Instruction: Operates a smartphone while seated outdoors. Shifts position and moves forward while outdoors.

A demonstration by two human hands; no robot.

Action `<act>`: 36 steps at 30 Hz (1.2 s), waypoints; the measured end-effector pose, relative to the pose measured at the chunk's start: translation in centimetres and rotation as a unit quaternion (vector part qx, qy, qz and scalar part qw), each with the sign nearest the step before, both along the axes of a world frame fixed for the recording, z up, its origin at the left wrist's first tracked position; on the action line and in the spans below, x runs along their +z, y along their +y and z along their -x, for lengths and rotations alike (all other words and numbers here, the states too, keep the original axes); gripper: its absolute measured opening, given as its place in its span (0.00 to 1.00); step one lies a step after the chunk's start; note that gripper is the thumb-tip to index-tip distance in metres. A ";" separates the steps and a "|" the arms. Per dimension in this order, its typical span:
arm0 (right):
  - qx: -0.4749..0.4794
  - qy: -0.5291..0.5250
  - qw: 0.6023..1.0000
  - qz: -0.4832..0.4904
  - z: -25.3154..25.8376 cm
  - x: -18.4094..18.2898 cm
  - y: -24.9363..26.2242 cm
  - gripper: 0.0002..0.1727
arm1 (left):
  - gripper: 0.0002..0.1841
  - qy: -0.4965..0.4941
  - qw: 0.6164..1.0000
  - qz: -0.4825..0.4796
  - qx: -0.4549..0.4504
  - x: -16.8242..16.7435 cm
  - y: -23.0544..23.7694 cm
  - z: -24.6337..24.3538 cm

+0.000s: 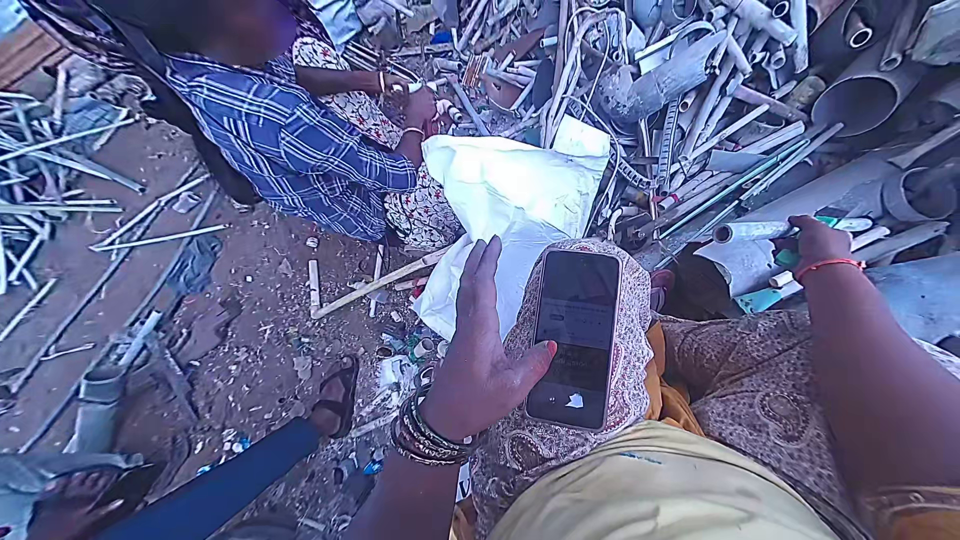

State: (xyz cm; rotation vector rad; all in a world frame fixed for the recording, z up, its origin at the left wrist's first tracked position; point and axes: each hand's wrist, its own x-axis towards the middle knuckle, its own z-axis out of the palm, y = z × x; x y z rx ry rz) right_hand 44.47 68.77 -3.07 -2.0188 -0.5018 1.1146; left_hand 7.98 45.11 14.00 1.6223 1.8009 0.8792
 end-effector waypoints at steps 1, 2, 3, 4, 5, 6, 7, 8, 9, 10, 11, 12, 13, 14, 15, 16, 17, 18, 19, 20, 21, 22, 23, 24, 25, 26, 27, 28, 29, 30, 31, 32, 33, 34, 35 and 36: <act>-0.001 0.001 1.000 0.001 0.0 0.0 0.0 0.32 | 0.58 0.056 0.998 -0.012 0.002 -0.1 -0.4 -0.5; -0.003 0.000 1.000 0.003 0.1 0.0 0.0 0.33 | 0.61 0.133 0.991 -0.029 0.012 -0.1 -0.9 -1.3; -0.003 -0.001 1.000 0.003 0.1 0.0 0.0 0.33 | 0.65 0.217 0.974 -0.052 0.028 -0.2 -1.4 -2.4; -0.004 -0.001 1.000 0.003 0.1 0.1 0.0 0.32 | 0.67 0.287 0.954 -0.077 0.037 -0.3 -2.0 -3.3; -0.004 -0.003 1.000 0.004 0.1 0.1 0.0 0.32 | 0.69 0.338 0.936 -0.093 0.036 -0.3 -2.7 -4.1; -0.004 -0.004 1.000 0.005 0.1 0.1 0.1 0.32 | 0.71 0.371 0.923 -0.099 0.031 -0.3 -3.4 -4.6; -0.004 -0.004 1.000 0.007 0.0 0.1 0.1 0.32 | 0.72 0.387 0.917 -0.096 0.022 -0.4 -4.1 -5.0; -0.002 -0.007 1.000 0.008 0.0 0.1 0.1 0.32 | 0.73 0.395 0.914 -0.091 0.016 -0.7 -4.7 -5.3; 0.000 -0.005 1.000 0.008 0.1 0.2 0.1 0.32 | 0.74 0.399 0.913 -0.086 0.013 -1.1 -5.2 -5.6; 0.002 -0.007 1.000 0.010 0.1 0.1 0.2 0.33 | 0.74 0.399 0.914 -0.080 0.011 -1.5 -5.6 -5.8; 0.002 -0.008 1.000 0.011 0.1 0.0 0.2 0.33 | 0.75 0.397 0.915 -0.071 0.009 -1.8 -5.9 -5.9; 0.004 -0.009 1.000 0.013 0.1 0.1 0.2 0.32 | 0.75 0.395 0.917 -0.061 0.010 -2.1 -6.0 -6.0; 0.004 -0.011 1.000 0.013 0.2 0.2 0.1 0.32 | 0.75 0.392 0.919 -0.051 0.010 -2.3 -5.9 -6.1; 0.003 -0.012 1.000 0.013 0.2 0.2 0.1 0.32 | 0.74 0.388 0.920 -0.045 0.009 -2.5 -5.9 -6.2; 0.000 -0.010 1.000 0.012 0.1 0.1 0.1 0.32 | 0.73 0.388 0.921 -0.041 0.012 -2.7 -5.9 -6.3; -0.004 -0.005 1.000 0.008 0.0 -0.2 0.2 0.32 | 0.71 0.391 0.919 -0.040 0.015 -2.8 -5.9 -6.4; -0.007 -0.002 1.000 0.006 -0.2 -0.4 0.4 0.32 | 0.70 0.394 0.918 -0.040 0.018 -2.9 -6.0 -6.5; -0.008 -0.002 1.000 0.007 -0.3 -0.5 0.5 0.33 | 0.69 0.394 0.918 -0.040 0.021 -2.9 -6.0 -6.5; -0.006 -0.004 1.000 0.011 -0.2 -0.4 0.5 0.33 | 0.68 0.395 0.917 -0.041 0.022 -3.0 -6.0 -6.5; -0.005 -0.004 1.000 0.014 -0.1 -0.2 0.4 0.33 | 0.67 0.398 0.916 -0.043 0.023 -3.0 -6.0 -6.5; -0.005 -0.003 1.000 0.015 0.0 0.0 0.3 0.33 | 0.67 0.402 0.914 -0.047 0.024 -3.0 -6.1 -6.5; -0.003 -0.002 1.000 0.015 0.1 0.2 0.2 0.34 | 0.67 0.405 0.913 -0.050 0.023 -3.0 -6.1 -6.5; -0.001 -0.003 1.000 0.012 0.2 0.2 0.2 0.34 | 0.66 0.407 0.912 -0.056 0.023 -3.0 -6.0 -6.5; 0.002 -0.004 1.000 0.010 0.2 0.3 0.1 0.33 | 0.66 0.406 0.912 -0.061 0.024 -3.0 -6.0 -6.5; 0.003 -0.004 1.000 0.008 0.2 0.3 0.1 0.33 | 0.65 0.402 0.913 -0.064 0.025 -2.9 -5.9 -6.6; 0.002 0.000 1.000 0.006 0.2 0.3 0.1 0.33 | 0.64 0.401 0.914 -0.066 0.025 -2.9 -5.9 -6.6; 0.000 0.003 1.000 0.005 0.2 0.3 0.1 0.31 | 0.64 0.400 0.914 -0.068 0.025 -2.8 -5.8 -6.7; -0.004 0.002 1.000 0.002 0.3 0.3 0.1 0.28 | 0.63 0.399 0.914 -0.069 0.026 -2.8 -5.8 -6.7; -0.007 0.008 1.000 0.001 0.3 0.4 0.1 0.27 | 0.63 0.398 0.914 -0.072 0.026 -2.8 -5.8 -6.7; -0.009 0.014 1.000 0.000 0.3 0.6 0.1 0.27 | 0.63 0.399 0.914 -0.075 0.025 -2.8 -5.7 -6.7; -0.010 0.018 1.000 0.000 0.3 0.6 0.1 0.27 | 0.62 0.402 0.912 -0.076 0.022 -2.8 -5.7 -6.7; -0.011 0.018 1.000 0.001 0.3 0.6 0.1 0.28 | 0.61 0.405 0.911 -0.077 0.019 -2.8 -5.6 -6.7; -0.011 0.020 1.000 0.000 0.3 0.6 0.2 0.28 | 0.61 0.408 0.909 -0.078 0.018 -2.9 -5.6 -6.6; -0.012 0.020 1.000 0.001 0.4 0.6 0.2 0.29 | 0.61 0.410 0.908 -0.080 0.015 -2.9 -5.5 -6.6; -0.012 0.018 1.000 0.002 0.4 0.5 0.2 0.29 | 0.60 0.411 0.908 -0.080 0.014 -2.9 -5.5 -6.6; -0.010 0.016 1.000 0.003 0.4 0.6 0.2 0.29 | 0.60 0.411 0.908 -0.081 0.013 -2.9 -5.4 -6.6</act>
